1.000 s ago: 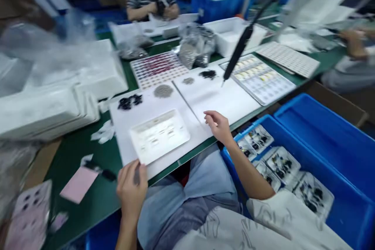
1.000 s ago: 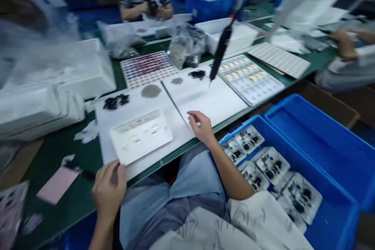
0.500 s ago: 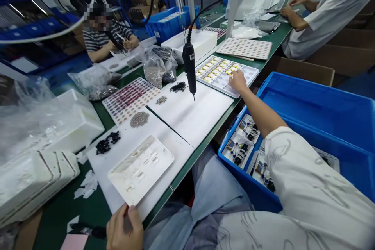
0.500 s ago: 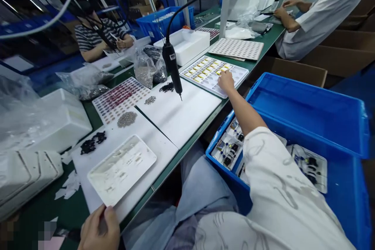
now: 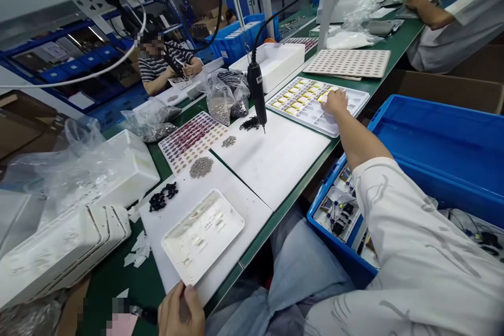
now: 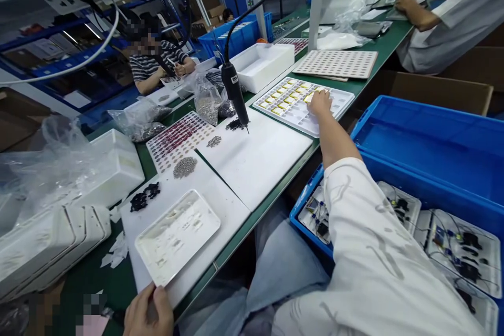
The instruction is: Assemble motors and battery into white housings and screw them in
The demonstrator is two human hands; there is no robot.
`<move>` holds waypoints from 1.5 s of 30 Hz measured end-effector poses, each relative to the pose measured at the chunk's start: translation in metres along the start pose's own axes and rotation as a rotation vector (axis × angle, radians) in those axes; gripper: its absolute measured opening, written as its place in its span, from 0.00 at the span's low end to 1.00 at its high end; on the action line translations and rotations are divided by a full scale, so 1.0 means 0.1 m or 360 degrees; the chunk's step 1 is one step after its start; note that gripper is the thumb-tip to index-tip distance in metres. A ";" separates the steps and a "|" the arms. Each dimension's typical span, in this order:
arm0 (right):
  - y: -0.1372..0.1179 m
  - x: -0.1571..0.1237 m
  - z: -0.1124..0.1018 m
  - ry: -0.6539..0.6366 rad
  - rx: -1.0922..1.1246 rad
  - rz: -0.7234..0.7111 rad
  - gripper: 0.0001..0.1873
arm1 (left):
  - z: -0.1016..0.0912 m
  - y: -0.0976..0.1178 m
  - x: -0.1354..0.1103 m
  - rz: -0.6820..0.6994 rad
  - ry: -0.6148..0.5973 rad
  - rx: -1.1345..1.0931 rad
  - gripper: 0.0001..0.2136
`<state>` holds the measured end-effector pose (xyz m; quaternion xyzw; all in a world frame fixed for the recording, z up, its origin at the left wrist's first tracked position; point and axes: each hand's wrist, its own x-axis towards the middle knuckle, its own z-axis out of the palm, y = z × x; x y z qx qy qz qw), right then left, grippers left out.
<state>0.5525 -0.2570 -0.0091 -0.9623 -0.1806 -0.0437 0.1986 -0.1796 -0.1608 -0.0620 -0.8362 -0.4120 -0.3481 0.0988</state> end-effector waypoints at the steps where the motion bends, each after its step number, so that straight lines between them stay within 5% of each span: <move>1: -0.01 -0.02 0.00 0.0031 0.0086 0.0053 0.35 | 0.00 0.01 0.01 0.0004 0.0001 -0.0003 0.05; 5: -0.11 -0.04 0.00 0.0241 0.0475 0.0281 0.21 | 0.00 0.05 0.03 0.0035 0.0057 0.0004 0.06; 9: -0.20 -0.16 -0.06 0.0595 0.0901 0.0318 0.19 | -0.04 0.06 0.06 -0.0137 -0.0045 -0.0114 0.08; 11: -0.30 -0.43 -0.08 0.0798 0.1109 0.0198 0.20 | -0.08 0.06 0.08 -0.0297 -0.0150 -0.0261 0.09; 14: -0.61 -1.18 -0.06 0.0922 0.1515 -0.0227 0.22 | -0.13 0.08 0.10 -0.0626 -0.0227 -0.0543 0.13; 18: -1.26 -2.48 -0.08 0.0439 0.1910 -0.0884 0.23 | -0.22 0.12 0.21 -0.0951 0.0000 -0.0812 0.21; 20: -1.63 -2.98 -0.13 -0.0074 0.1942 -0.1234 0.19 | -0.28 0.15 0.35 -0.0894 0.0099 -0.0864 0.20; 23: -2.19 -3.37 -0.20 -0.0759 0.1902 -0.1798 0.16 | -0.32 0.17 0.72 -0.0762 0.0107 -0.1068 0.18; 27: -2.90 -3.48 -0.19 -0.1130 0.1899 -0.2138 0.18 | -0.16 0.05 1.33 -0.0676 -0.0274 -0.1738 0.22; 32: -3.44 -3.55 -0.03 -0.1316 0.1909 -0.2183 0.15 | 0.14 -0.26 1.73 -0.0665 -0.0705 -0.2541 0.28; 39: -3.43 -3.65 0.19 -0.1553 0.1907 -0.1914 0.19 | 0.17 -0.30 1.62 -0.0556 -0.0854 -0.2886 0.28; 45: -3.32 -3.67 0.27 -0.0976 0.1791 -0.2184 0.17 | 0.13 -0.29 1.58 -0.0424 -0.0952 -0.2745 0.37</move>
